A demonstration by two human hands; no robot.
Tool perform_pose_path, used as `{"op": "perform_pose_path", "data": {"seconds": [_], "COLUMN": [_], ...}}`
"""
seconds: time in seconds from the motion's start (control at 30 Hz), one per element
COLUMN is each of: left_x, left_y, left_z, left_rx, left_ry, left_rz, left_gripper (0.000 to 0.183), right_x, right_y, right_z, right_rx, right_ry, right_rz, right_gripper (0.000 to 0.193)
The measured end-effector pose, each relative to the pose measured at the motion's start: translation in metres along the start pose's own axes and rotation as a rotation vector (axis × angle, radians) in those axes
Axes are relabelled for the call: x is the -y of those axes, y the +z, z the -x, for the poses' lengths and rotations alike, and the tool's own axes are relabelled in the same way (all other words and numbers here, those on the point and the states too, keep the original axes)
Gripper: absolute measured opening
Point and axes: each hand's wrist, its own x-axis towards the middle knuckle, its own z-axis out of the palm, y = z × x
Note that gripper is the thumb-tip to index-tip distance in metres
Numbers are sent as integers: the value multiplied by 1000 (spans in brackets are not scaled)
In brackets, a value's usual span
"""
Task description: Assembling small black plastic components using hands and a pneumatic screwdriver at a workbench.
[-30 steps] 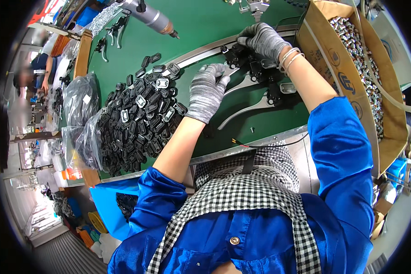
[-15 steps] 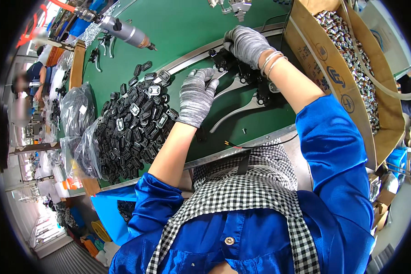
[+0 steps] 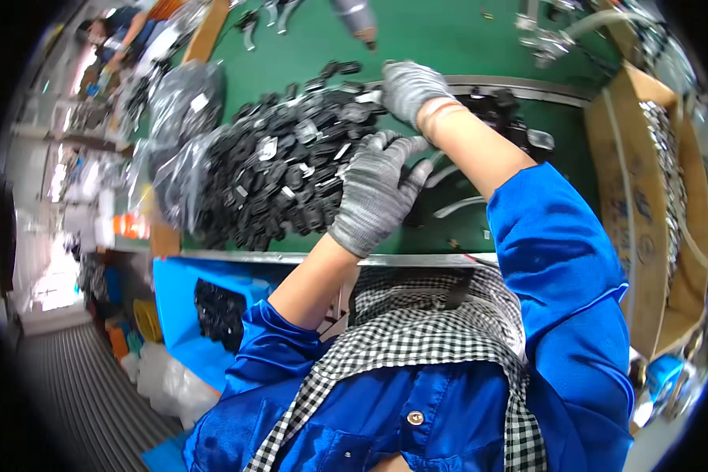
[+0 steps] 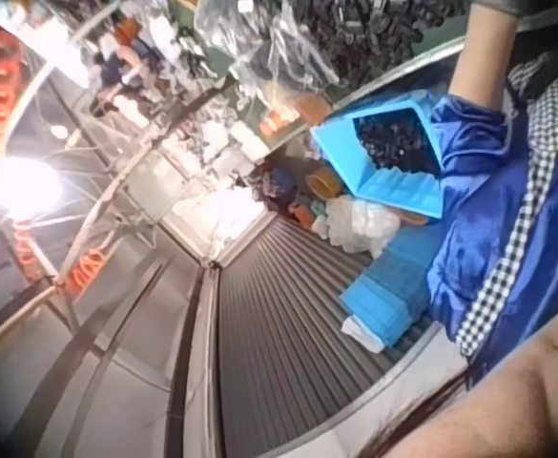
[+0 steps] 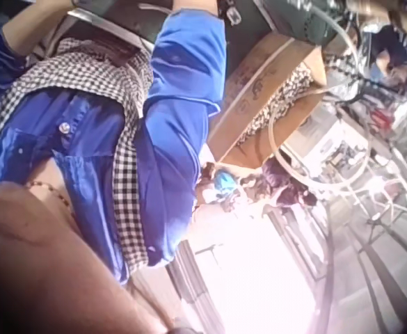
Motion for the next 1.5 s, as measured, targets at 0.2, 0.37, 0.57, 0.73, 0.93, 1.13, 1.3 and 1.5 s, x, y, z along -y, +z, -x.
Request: {"op": "perform_pose_path", "data": {"seconds": [0.2,0.37,0.57,0.73,0.93,1.13,1.3,1.5], "left_x": [136,253,259,205,28,3,-15,-37], "left_y": [-102,-149,-154,-142,-58,-25,-17,-9], "left_z": [36,50,35,26,-2,-33,-47,-52], "left_rx": [-356,-206,75,-342,-55,23,112,247], "left_ry": [-175,-393,-431,-180,-9,-33,233,-300], "left_rz": [-299,-663,-784,-279,521,412,290,784], "left_gripper": [16,23,26,18,25,22,27,28], "right_x": [-9,7,20,6,20,-24,-40,-43], "right_y": [35,17,-3,-13,-35,-29,-26,-26], "right_z": [6,12,51,85,120,154,170,181], "right_rx": [-235,-212,-239,-304,-50,-202,-288,-403], "right_ry": [-68,-80,-169,-192,51,67,76,17], "right_rz": [-156,-377,-713,-862,-1287,-1308,-1537,-1565], "right_gripper": [30,18,19,18,22,18,21,21]}}
